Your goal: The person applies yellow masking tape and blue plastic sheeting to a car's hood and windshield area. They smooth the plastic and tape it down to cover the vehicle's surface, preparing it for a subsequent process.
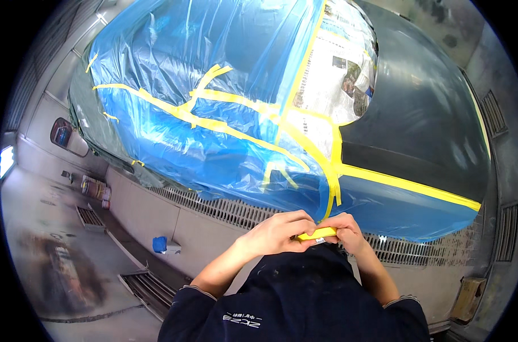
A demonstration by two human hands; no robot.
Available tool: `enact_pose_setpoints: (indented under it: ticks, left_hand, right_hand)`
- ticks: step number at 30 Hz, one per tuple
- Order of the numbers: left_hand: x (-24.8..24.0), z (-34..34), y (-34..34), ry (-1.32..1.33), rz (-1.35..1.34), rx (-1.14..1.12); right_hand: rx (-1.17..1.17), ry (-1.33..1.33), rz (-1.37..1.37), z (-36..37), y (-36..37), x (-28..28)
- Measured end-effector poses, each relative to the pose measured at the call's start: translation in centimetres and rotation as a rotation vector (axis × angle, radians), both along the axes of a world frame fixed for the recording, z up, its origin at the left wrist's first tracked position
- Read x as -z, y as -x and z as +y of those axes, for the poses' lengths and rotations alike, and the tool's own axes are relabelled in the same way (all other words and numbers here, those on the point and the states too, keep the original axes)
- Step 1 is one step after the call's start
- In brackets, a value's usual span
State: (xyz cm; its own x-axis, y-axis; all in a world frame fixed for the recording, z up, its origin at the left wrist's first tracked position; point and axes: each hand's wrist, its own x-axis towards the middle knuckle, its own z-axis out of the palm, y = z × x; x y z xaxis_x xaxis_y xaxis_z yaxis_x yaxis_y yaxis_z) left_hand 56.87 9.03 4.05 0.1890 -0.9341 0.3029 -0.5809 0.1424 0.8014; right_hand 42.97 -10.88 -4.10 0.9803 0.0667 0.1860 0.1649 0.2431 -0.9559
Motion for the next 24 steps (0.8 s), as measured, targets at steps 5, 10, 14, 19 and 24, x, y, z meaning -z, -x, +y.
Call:
enact_pose_setpoints:
  ticks: [5, 10, 14, 19, 24]
  left_hand:
    - [0.0, 0.0, -0.2, 0.01, -0.013, 0.008]
    - [-0.4, 0.0, -0.4, -0.002, -0.006, -0.235]
    - [0.5, -0.2, -0.3, 0.02, 0.357, -0.445]
    - [0.1, 0.3, -2.6, -0.091, 0.733, -0.349]
    - [-1.0, 0.8, -6.2, -0.301, 0.733, -0.162]
  right_hand:
    - [-0.003, -0.015, 0.01, -0.4, 0.5, 1.4]
    - [0.611, 0.378, -0.215, 2.6, 0.2, 0.3]
    - [0.843, 1.114, -0.708, 4.1, 0.7, 0.3]
    - [0.727, 1.126, -0.61, 4.6, 0.3, 0.9]
    - [0.667, 1.094, -0.632, 3.9, 0.4, 1.0]
